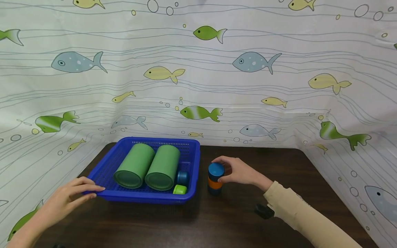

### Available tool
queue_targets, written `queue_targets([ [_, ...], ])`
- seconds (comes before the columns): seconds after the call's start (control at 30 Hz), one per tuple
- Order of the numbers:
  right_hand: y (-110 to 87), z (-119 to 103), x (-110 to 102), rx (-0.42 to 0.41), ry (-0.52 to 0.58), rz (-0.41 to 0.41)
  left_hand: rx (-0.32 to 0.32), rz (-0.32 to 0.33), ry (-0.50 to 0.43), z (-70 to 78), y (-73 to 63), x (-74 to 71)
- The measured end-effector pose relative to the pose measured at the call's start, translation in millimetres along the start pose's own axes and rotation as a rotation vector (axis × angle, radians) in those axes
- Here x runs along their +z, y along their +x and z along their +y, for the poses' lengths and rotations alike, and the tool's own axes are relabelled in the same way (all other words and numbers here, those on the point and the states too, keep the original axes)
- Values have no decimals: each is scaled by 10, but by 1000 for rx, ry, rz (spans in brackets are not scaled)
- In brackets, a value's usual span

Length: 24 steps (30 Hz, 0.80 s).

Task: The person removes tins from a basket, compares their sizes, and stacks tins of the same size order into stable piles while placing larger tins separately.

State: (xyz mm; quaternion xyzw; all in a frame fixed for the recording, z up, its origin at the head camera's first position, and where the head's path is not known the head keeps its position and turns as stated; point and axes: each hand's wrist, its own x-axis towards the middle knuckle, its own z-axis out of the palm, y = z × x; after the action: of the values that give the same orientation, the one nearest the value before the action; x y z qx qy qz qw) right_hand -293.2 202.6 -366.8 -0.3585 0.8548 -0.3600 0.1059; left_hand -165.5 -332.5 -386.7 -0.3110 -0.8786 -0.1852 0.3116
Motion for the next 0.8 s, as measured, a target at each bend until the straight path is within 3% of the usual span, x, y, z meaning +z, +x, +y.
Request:
queue_targets([
  [0.5, 5, -4, -11, 9, -4, -10, 1, 30, -45, -26, -22, 20],
  [0.8, 192, -302, -134, -39, -74, -27, -6, 17, -20, -11, -12, 8],
])
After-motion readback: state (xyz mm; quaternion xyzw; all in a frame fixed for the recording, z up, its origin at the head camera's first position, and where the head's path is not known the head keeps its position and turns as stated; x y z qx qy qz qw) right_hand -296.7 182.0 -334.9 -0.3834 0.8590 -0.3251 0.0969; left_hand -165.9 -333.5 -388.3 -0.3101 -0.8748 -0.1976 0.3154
